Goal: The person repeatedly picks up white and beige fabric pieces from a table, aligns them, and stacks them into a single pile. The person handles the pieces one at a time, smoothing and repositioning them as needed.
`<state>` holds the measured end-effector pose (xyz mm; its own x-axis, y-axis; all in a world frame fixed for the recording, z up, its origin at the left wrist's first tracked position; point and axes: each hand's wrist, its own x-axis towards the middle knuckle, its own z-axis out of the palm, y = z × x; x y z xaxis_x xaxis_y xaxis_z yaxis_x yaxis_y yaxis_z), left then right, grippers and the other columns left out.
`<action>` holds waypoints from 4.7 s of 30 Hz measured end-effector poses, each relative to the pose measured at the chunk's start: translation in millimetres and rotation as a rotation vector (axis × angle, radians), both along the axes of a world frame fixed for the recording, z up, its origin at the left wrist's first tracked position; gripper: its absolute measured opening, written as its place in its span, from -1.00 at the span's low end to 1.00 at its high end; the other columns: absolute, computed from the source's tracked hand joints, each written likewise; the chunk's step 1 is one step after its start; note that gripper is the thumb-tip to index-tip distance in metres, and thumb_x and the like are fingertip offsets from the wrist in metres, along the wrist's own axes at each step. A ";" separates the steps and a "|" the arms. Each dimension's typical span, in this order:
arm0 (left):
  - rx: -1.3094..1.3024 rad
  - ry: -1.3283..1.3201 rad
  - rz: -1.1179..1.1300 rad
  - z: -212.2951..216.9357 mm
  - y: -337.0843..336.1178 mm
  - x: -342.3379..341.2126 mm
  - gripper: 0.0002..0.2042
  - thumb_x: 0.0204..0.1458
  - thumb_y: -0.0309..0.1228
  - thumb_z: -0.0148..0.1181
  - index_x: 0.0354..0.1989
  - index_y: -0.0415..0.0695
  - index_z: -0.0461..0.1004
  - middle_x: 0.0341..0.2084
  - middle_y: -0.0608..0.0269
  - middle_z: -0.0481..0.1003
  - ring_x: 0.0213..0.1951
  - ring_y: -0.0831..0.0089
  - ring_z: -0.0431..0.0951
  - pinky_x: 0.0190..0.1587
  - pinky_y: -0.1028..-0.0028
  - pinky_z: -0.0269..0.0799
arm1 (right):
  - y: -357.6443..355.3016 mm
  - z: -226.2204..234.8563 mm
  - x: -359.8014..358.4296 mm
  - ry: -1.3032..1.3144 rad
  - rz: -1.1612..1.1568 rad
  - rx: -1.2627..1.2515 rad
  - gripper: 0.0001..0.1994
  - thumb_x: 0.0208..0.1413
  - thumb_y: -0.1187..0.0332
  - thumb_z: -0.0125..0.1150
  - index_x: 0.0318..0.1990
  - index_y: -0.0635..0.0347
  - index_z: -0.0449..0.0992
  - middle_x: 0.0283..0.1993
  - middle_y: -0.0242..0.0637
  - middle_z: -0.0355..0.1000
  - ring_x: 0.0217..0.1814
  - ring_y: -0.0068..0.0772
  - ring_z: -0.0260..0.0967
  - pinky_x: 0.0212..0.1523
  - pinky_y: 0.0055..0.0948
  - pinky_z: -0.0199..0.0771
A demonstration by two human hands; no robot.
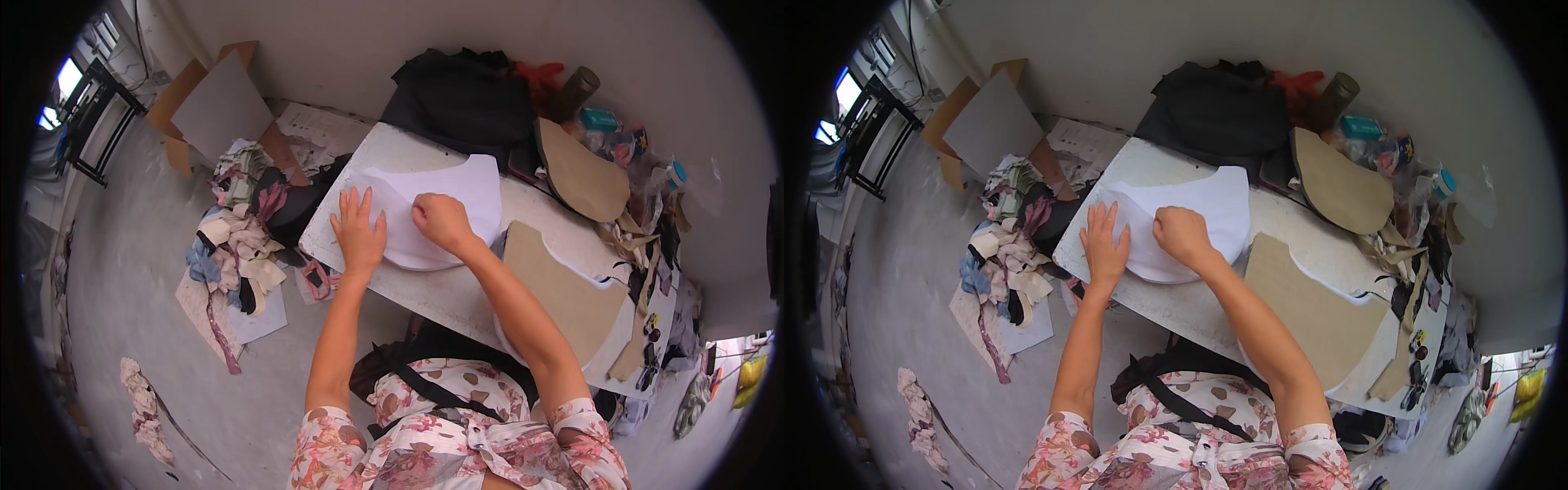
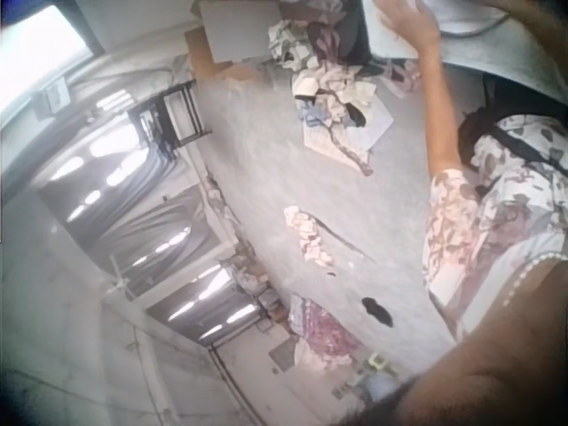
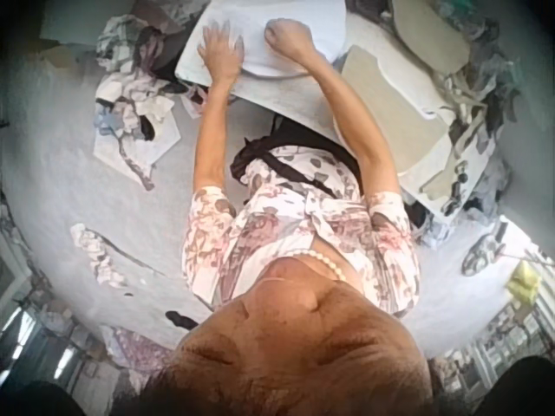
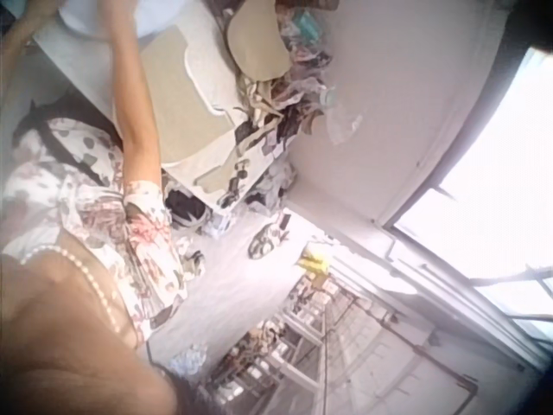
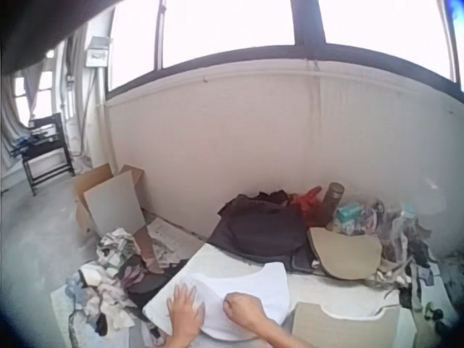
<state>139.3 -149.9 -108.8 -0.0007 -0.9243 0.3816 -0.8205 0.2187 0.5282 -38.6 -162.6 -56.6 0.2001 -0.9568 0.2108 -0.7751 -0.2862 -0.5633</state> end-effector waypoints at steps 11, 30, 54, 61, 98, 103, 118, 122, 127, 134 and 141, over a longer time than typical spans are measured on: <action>0.042 -0.208 0.019 -26.3 -0.8 3.3 -0.51 0.15 -0.28 0.03 0.27 -0.12 0.27 0.36 0.01 0.07 0.40 0.10 -0.02 0.33 -0.19 -0.20 | 11.4 83.3 -186.8 -1.405 -0.112 -0.062 -0.73 0.24 0.29 -0.04 -0.15 0.27 0.52 -0.32 -0.38 0.49 -0.32 -0.55 0.44 -0.27 -0.52 0.47; 0.244 0.728 -0.679 174.5 61.0 -118.9 -0.84 0.12 -0.49 0.21 -0.18 -0.28 0.58 -0.48 0.22 0.61 -0.46 0.53 0.59 -0.43 0.60 0.41 | 153.8 124.6 -120.3 -0.011 0.183 -0.647 -0.62 -0.18 0.36 0.39 -0.14 0.20 0.47 0.06 -0.25 0.44 -0.04 -0.23 0.44 -0.03 -0.26 0.39; 0.502 0.955 -0.622 109.4 92.0 -135.7 -0.92 0.11 -0.50 0.22 -0.32 -0.26 0.53 -0.57 0.39 0.48 -0.55 0.70 0.38 -0.54 0.66 0.20 | 308.5 86.1 -260.8 -0.775 -0.497 0.070 -0.87 0.03 0.40 0.34 -0.38 0.27 0.54 -0.44 -0.39 0.49 -0.35 -0.61 0.43 -0.28 -0.61 0.37; 0.531 0.804 -0.513 58.5 67.1 -166.7 -0.83 0.13 -0.37 0.25 -0.36 -0.25 0.54 -0.60 0.49 0.43 -0.55 0.75 0.30 -0.50 0.67 0.18 | 289.5 38.5 -282.5 -0.799 -0.674 0.030 -0.87 0.10 0.36 0.27 -0.35 0.25 0.53 -0.47 -0.51 0.41 -0.43 -0.72 0.30 -0.40 -0.65 0.28; -0.010 -0.296 -0.853 61.0 94.2 -204.1 -0.41 0.10 -0.07 0.12 0.29 -0.07 0.28 0.38 -0.02 0.02 0.41 -0.03 -0.09 0.39 -0.05 -0.33 | 264.9 18.8 -239.8 0.375 -0.521 -0.009 -0.28 0.09 -0.06 0.14 0.37 0.01 0.16 0.46 0.06 -0.13 0.53 0.16 -0.34 0.45 0.13 -0.41; 0.052 -0.361 -0.867 61.5 94.3 -205.1 -0.37 0.11 -0.05 0.09 0.32 -0.08 0.23 0.39 -0.02 -0.02 0.42 -0.02 -0.12 0.40 -0.03 -0.35 | 265.7 11.5 -241.9 0.347 -0.512 0.022 -0.29 0.09 -0.07 0.14 0.35 0.03 0.19 0.45 0.10 -0.13 0.52 0.19 -0.34 0.45 0.13 -0.40; -0.048 0.406 -0.661 90.7 49.8 -181.8 -0.58 0.21 -0.16 0.04 0.12 -0.18 0.44 0.26 -0.01 0.26 0.36 -0.02 0.08 0.34 0.12 -0.03 | 18.1 11.6 -279.3 0.126 -0.570 -0.252 -0.85 -0.10 0.34 0.35 -0.37 0.17 0.57 -0.32 -0.19 0.51 -0.18 -0.10 0.46 -0.19 -0.19 0.43; 0.006 0.428 -0.653 87.7 36.0 -171.2 -0.70 0.18 -0.29 0.11 -0.01 -0.20 0.52 0.09 0.03 0.44 0.31 0.02 0.21 0.29 0.17 0.10 | -16.6 -13.1 -294.2 0.125 -0.571 -0.098 -0.89 -0.11 0.37 0.31 -0.40 0.15 0.59 -0.32 -0.16 0.52 -0.19 -0.05 0.46 -0.20 -0.18 0.43; 0.615 1.019 -0.537 78.9 -11.6 -196.3 -0.64 0.22 -0.26 0.12 0.00 -0.33 0.46 -0.04 0.06 0.51 0.06 0.34 0.46 0.08 0.39 0.36 | -19.1 -13.8 -303.5 0.134 -0.487 -0.170 -0.89 -0.05 0.38 0.19 -0.41 0.18 0.60 -0.39 -0.09 0.51 -0.31 0.00 0.47 -0.29 -0.16 0.43; 1.328 1.365 -0.440 41.4 -77.0 -275.2 -0.33 0.04 0.10 0.24 0.08 -0.29 0.37 0.00 -0.03 0.46 0.06 0.24 0.47 0.03 0.28 0.45 | 21.7 38.3 -288.9 0.105 -0.332 -0.094 -0.86 -0.05 0.37 0.12 -0.44 0.17 0.59 -0.44 -0.09 0.51 -0.34 0.04 0.47 -0.29 -0.10 0.43; 0.621 1.124 -0.491 45.3 -81.7 -287.7 -0.76 0.10 -0.32 0.28 -0.15 -0.22 0.56 -0.33 0.27 0.60 -0.33 0.52 0.54 -0.23 0.49 0.44 | 56.6 64.3 -275.9 0.118 -0.149 -0.246 -0.55 -0.11 0.42 0.23 0.05 0.09 0.51 -0.03 -0.20 0.52 0.00 -0.02 0.42 0.03 -0.20 0.42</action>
<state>-148.3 -231.6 -63.5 -0.3421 -0.9364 -0.0781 0.2017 -0.1544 0.9672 -314.6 -106.0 7.7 0.0982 -0.9007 0.4231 -0.8747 -0.2809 -0.3950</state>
